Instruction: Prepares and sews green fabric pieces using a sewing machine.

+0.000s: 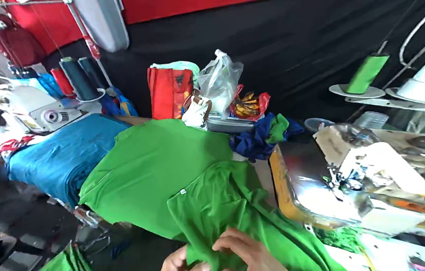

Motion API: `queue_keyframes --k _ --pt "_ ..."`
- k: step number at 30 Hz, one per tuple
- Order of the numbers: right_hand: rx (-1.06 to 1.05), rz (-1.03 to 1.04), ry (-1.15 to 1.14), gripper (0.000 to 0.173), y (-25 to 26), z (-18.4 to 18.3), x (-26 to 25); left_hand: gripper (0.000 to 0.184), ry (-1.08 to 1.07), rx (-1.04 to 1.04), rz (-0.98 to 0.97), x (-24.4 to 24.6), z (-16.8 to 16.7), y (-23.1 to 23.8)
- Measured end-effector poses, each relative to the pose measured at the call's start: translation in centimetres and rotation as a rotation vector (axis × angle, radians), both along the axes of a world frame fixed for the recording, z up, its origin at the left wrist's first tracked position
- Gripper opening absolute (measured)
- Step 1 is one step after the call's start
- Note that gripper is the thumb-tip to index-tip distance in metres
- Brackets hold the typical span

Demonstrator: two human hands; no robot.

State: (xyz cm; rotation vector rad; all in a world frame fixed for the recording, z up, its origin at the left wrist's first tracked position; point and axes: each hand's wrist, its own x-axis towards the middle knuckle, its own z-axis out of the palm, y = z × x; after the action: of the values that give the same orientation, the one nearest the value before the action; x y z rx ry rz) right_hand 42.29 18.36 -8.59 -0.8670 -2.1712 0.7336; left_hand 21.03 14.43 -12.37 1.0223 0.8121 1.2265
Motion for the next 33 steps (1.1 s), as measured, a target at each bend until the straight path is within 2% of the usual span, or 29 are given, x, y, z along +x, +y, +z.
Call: queue_keyframes --k 7,9,11,13,16,19,22,23,25,27,28,30,32,33 --pt "0.069 -0.065 0.283 0.023 0.8 -1.2 0.5 0.025 -0.217 -0.026 0.093 3.6 2.1 2.0" --pt "0.092 -0.163 0.299 0.020 0.9 -0.4 1.7 0.023 -0.218 -0.031 0.084 2.8 2.5 1.9" --pt "0.104 -0.358 0.324 0.017 1.0 1.3 3.7 0.025 -0.192 -0.028 0.064 0.9 2.8 2.1" --pt "0.081 -0.530 0.358 0.015 1.2 3.6 6.7 0.031 -0.048 0.039 0.108 -2.0 3.0 2.5" --pt "0.111 -0.656 0.466 0.014 1.1 7.9 10.5 0.026 0.306 0.203 0.377 -6.2 4.4 4.1" --pt "0.278 -0.712 0.392 0.014 0.2 11.8 12.3 0.026 0.668 0.397 0.529 -8.6 8.7 5.1" --pt "0.494 -0.740 0.217 0.019 -1.1 15.1 14.2 0.034 0.956 0.681 0.443 -9.6 14.2 5.0" --pt "0.558 -0.759 0.191 0.020 -1.4 15.9 15.1 0.033 1.008 0.719 0.391 -9.3 16.3 4.5" --pt "0.652 -0.781 0.186 0.020 -1.2 16.7 17.0 0.021 1.011 0.591 0.421 -5.9 21.2 1.7" --pt "0.614 -0.790 0.097 0.025 -1.3 17.8 16.7 0.022 1.069 0.817 0.211 -7.8 22.8 1.9" --pt "0.572 -0.806 0.064 0.026 -1.4 18.2 16.4 0.022 1.011 0.909 0.112 -8.7 23.1 2.4" --pt "0.548 -0.834 0.071 0.027 -1.7 19.1 16.2 0.017 0.840 0.918 0.006 -8.7 23.9 2.2" --pt "0.585 -0.844 0.119 0.025 -2.1 20.0 15.8 0.055 0.860 0.836 -0.075 -8.5 24.9 1.3" --pt "0.599 -0.822 0.114 0.026 -2.2 20.1 15.5 0.065 0.941 0.836 -0.088 -8.7 25.2 1.0"
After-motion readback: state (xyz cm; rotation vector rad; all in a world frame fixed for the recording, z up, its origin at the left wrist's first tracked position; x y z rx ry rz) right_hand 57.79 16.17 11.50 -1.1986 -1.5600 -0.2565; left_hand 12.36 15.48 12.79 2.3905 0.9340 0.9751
